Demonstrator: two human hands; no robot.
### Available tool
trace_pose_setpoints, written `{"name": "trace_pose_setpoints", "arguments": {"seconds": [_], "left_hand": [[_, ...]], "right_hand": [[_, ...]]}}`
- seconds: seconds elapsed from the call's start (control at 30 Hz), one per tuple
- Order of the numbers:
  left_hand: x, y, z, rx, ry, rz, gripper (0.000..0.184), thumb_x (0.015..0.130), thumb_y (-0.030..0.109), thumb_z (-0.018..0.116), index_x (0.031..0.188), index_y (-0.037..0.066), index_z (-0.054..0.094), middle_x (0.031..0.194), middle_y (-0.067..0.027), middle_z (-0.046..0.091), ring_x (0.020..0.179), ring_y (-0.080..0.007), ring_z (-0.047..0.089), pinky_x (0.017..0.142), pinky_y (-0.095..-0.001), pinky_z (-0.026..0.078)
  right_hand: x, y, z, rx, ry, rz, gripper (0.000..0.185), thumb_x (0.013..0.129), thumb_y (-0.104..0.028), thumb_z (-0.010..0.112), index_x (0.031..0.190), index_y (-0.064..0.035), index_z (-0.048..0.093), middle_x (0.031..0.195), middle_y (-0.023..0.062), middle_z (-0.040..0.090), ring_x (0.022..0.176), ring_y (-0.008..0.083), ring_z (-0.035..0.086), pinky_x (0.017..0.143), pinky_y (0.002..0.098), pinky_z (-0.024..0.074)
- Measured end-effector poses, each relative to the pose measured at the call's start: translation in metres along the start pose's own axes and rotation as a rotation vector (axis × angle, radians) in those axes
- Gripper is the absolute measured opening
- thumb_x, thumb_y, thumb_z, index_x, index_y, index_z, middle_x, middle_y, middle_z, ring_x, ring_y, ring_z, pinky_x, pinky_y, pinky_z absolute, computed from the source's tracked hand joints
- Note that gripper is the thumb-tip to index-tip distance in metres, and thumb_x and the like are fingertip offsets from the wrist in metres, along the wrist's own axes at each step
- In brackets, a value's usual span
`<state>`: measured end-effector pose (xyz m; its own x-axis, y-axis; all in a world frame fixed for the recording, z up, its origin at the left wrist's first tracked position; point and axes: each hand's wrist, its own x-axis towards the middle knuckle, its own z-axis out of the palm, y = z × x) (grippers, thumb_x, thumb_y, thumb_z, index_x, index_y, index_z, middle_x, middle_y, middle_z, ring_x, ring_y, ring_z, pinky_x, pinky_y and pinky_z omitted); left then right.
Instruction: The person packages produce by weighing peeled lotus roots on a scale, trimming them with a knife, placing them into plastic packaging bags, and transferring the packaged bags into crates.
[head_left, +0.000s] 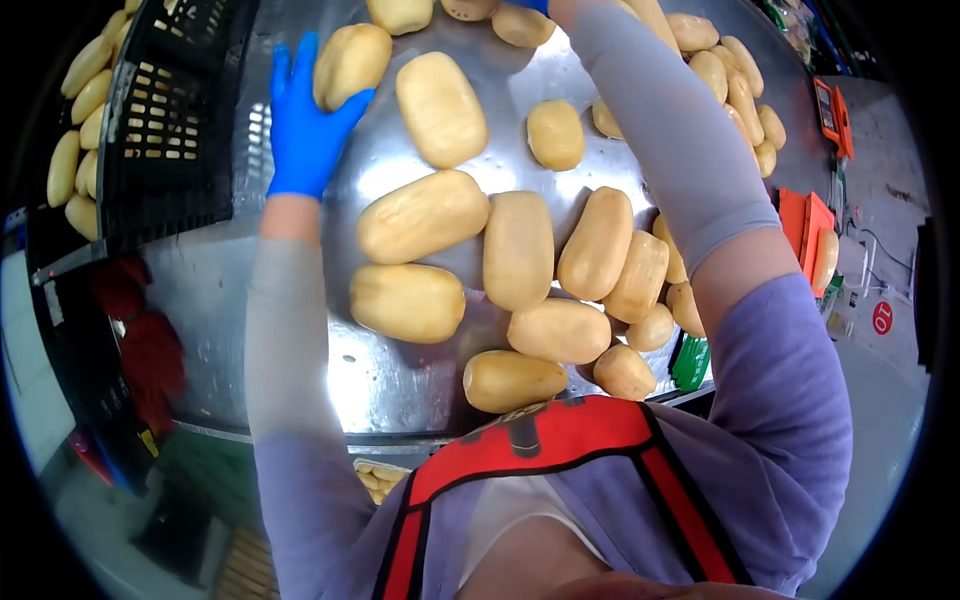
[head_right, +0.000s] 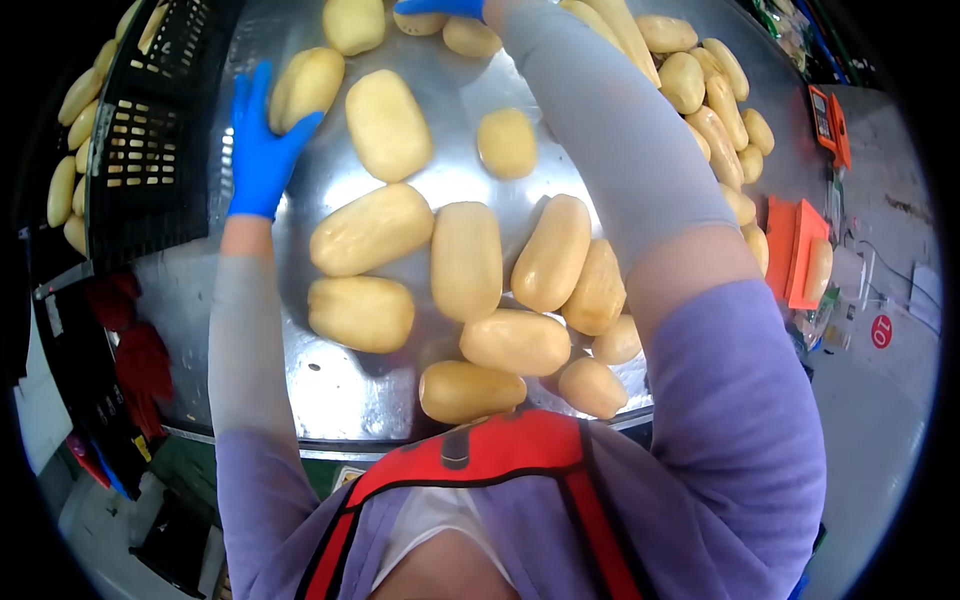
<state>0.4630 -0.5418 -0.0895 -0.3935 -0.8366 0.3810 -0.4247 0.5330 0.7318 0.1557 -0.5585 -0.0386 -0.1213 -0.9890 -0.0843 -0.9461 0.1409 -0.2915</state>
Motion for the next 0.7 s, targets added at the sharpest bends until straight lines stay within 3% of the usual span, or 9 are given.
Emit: {"name": "trace_pose_setpoints", "arguments": {"seconds": [0.13, 0.2, 0.27, 0.33, 0.47, 0.53, 0.6, 0.67, 0.7], "left_hand": [[0.020, -0.014, 0.024, 0.146, -0.166, 0.011, 0.087, 0.064, 0.032, 0.075, 0.136, 0.013, 0.031, 0.134, -0.0216, 0.036, 0.123, -0.0347, 0.036, 0.099, -0.0392, 0.035], [0.014, 0.003, 0.023, 0.087, -0.229, -0.067, 0.086, 0.064, 0.030, 0.075, 0.136, 0.013, 0.032, 0.132, -0.0211, 0.038, 0.121, -0.0338, 0.039, 0.099, -0.0398, 0.036], [0.000, 0.008, 0.028, 0.075, -0.255, -0.014, 0.084, 0.064, 0.029, 0.075, 0.135, 0.016, 0.033, 0.133, -0.0202, 0.037, 0.121, -0.0350, 0.039, 0.098, -0.0401, 0.036], [-0.017, 0.031, 0.029, 0.101, -0.309, -0.040, 0.083, 0.065, 0.029, 0.074, 0.136, 0.017, 0.033, 0.133, -0.0203, 0.037, 0.121, -0.0362, 0.039, 0.099, -0.0406, 0.036], [-0.037, 0.058, 0.022, -0.077, -0.497, 0.037, 0.072, 0.071, 0.027, 0.071, 0.133, 0.015, 0.037, 0.136, -0.0217, 0.033, 0.123, -0.0376, 0.037, 0.100, -0.0414, 0.034], [-0.038, 0.062, 0.022, -0.065, -0.477, 0.024, 0.069, 0.072, 0.025, 0.070, 0.133, 0.013, 0.038, 0.136, -0.0209, 0.035, 0.122, -0.0358, 0.038, 0.099, -0.0405, 0.035], [-0.036, 0.056, 0.024, -0.051, -0.457, 0.012, 0.067, 0.074, 0.024, 0.070, 0.132, 0.012, 0.039, 0.135, -0.0201, 0.036, 0.122, -0.0341, 0.039, 0.099, -0.0396, 0.035], [-0.032, 0.040, 0.027, -0.452, -0.257, -0.179, 0.064, 0.076, 0.022, 0.069, 0.132, 0.010, 0.039, 0.133, -0.0178, 0.039, 0.122, -0.0296, 0.040, 0.098, -0.0378, 0.037], [-0.030, 0.039, 0.022, -0.390, -0.230, -0.277, 0.063, 0.077, 0.021, 0.068, 0.132, 0.009, 0.039, 0.131, -0.0151, 0.041, 0.120, -0.0275, 0.042, 0.097, -0.0368, 0.038]], "right_hand": [[-0.046, 0.022, 0.004, 0.095, 0.084, -0.134, 0.081, 0.068, -0.056, 0.063, 0.129, -0.0072, 0.043, 0.121, 0.0274, 0.047, 0.116, 0.0390, 0.044, 0.099, 0.0404, 0.0342], [-0.084, 0.014, -0.010, 0.251, 0.039, 0.002, 0.079, 0.069, -0.051, 0.066, 0.130, -0.0058, 0.041, 0.120, 0.0259, 0.049, 0.116, 0.0375, 0.045, 0.098, 0.0385, 0.0354], [-0.096, 0.054, 0.021, 0.303, 0.091, 0.025, 0.071, 0.074, -0.055, 0.060, 0.130, -0.0150, 0.043, 0.119, 0.0200, 0.052, 0.109, 0.0321, 0.052, 0.092, 0.0368, 0.0407], [-0.120, 0.061, 0.017, 0.173, 0.082, -0.008, 0.075, 0.072, -0.060, 0.058, 0.132, -0.0168, 0.042, 0.117, 0.0202, 0.054, 0.107, 0.0328, 0.053, 0.091, 0.0369, 0.0410], [-0.143, 0.046, -0.013, -0.073, -0.172, -0.046, 0.068, 0.075, -0.062, 0.051, 0.125, -0.0157, 0.050, 0.104, 0.0151, 0.062, 0.097, 0.0309, 0.057, 0.086, 0.0362, 0.0431], [-0.131, 0.038, -0.015, 0.044, -0.115, 0.110, 0.063, 0.077, -0.060, 0.052, 0.119, -0.0135, 0.055, 0.098, 0.0132, 0.064, 0.093, 0.0281, 0.059, 0.083, 0.0349, 0.0449], [-0.115, 0.025, -0.007, 0.219, 0.137, 0.040, 0.058, 0.077, -0.055, 0.057, 0.116, -0.0113, 0.057, 0.100, 0.0136, 0.063, 0.091, 0.0282, 0.060, 0.079, 0.0350, 0.0470], [-0.083, 0.007, -0.001, 0.222, 0.268, -0.120, 0.064, 0.072, -0.053, 0.063, 0.119, -0.0115, 0.054, 0.104, 0.0157, 0.061, 0.094, 0.0303, 0.059, 0.083, 0.0363, 0.0463], [-0.066, -0.004, 0.002, 0.239, 0.275, -0.189, 0.071, 0.071, -0.050, 0.064, 0.125, -0.0082, 0.046, 0.114, 0.0201, 0.054, 0.105, 0.0332, 0.052, 0.090, 0.0368, 0.0412]]}}
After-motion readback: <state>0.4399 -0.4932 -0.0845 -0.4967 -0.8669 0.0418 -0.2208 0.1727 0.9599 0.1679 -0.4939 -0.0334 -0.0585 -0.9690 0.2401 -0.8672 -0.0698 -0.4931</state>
